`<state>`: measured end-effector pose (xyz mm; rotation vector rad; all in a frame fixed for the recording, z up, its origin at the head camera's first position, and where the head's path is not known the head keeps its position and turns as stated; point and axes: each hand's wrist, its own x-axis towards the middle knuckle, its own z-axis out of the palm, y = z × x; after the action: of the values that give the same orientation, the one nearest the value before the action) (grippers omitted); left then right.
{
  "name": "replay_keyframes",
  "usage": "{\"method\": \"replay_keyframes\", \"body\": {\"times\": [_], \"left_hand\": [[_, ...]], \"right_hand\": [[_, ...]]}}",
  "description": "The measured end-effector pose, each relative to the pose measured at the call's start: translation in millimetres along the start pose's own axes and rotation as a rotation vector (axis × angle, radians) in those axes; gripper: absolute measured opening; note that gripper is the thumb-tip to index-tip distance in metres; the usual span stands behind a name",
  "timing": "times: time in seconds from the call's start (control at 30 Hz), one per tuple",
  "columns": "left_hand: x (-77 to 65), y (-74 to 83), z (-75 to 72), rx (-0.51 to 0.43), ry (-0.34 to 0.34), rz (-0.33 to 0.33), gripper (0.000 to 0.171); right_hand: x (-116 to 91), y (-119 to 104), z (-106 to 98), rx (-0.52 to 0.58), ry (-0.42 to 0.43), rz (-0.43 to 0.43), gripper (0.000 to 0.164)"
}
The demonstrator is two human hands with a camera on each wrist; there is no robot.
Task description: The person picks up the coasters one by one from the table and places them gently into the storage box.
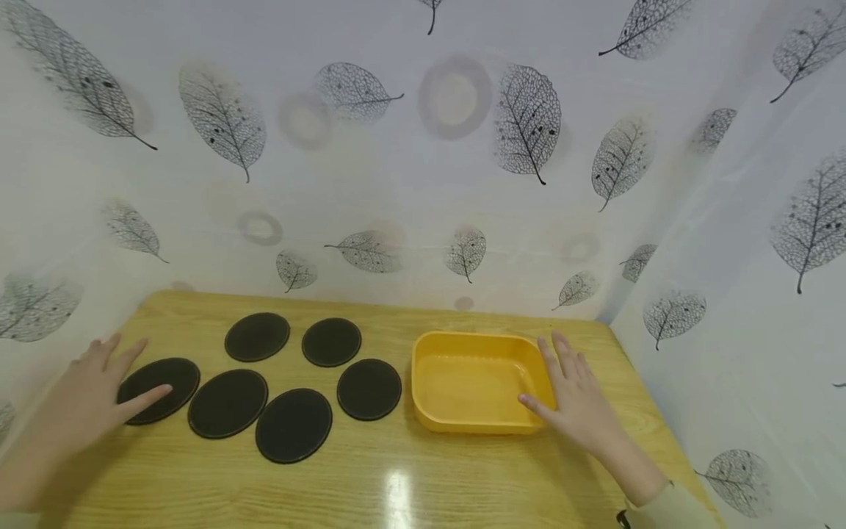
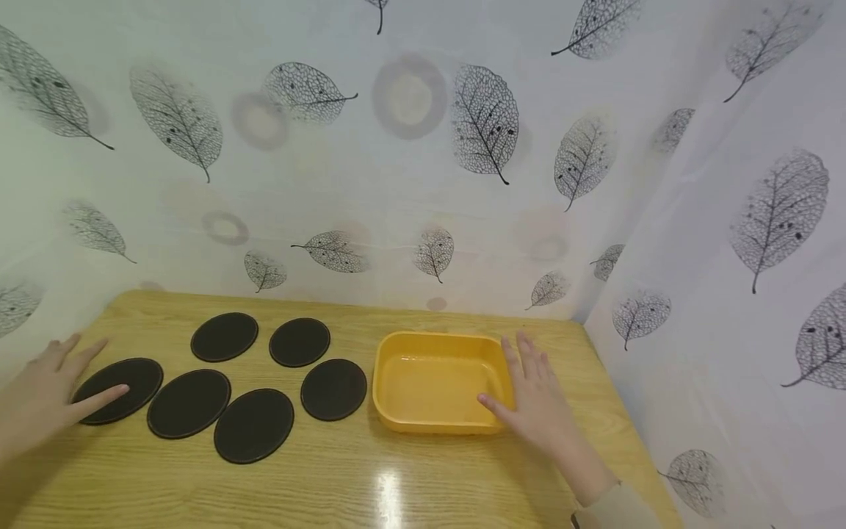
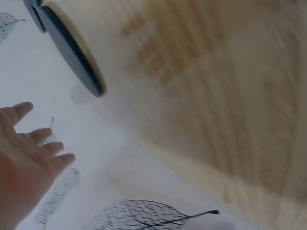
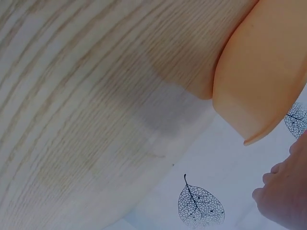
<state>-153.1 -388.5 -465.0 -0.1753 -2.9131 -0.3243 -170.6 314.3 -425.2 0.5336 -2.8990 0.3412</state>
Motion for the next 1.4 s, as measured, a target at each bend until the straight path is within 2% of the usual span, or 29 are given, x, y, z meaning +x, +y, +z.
{"method": "replay_keyframes", "body": {"times": [0.2, 0.33, 0.43, 0.6, 0.8, 0.9, 1.07, 1.23, 1.4], "left_hand": [[-7.3, -22.3, 8.6, -0.113, -0.074, 0.008, 0.103], [-11.2, -32.8, 18.2, -0.162, -0.083, 0.036, 0.112], [-12.3, -38.5, 23.6, -0.154, -0.079, 0.063, 0.121], [-10.4, -40.7, 27.0, -0.096, -0.088, 0.068, 0.132], [-4.8, -38.5, 20.5, -0.12, -0.22, 0.021, 0.129], [-4.0, -38.5, 19.1, -0.13, -0.244, 0.012, 0.126], [-3.0, -38.8, 19.1, -0.145, -0.233, 0.017, 0.122], [-0.9, -35.7, 19.5, -0.159, -0.191, 0.034, 0.115], [3.7, -32.4, 17.4, -0.114, -0.18, 0.032, 0.115]], "right_hand": [[1.2, -2.3, 5.1, 0.015, -0.023, -0.031, 0.104], [1.4, -2.0, 10.6, 0.013, -0.043, -0.035, 0.103], [0.5, -0.6, 14.8, 0.014, -0.065, -0.025, 0.102], [0.2, 1.3, 19.0, 0.015, -0.083, -0.01, 0.102], [0.3, 0.6, 20.0, 0.023, -0.104, 0.014, 0.102], [0.5, 0.0, 20.3, 0.021, -0.111, 0.022, 0.102], [0.8, -0.4, 20.3, 0.0, -0.113, 0.025, 0.102], [0.7, -0.5, 20.6, -0.018, -0.113, 0.021, 0.101], [0.5, -1.2, 20.5, -0.022, -0.112, 0.016, 0.099]]}}
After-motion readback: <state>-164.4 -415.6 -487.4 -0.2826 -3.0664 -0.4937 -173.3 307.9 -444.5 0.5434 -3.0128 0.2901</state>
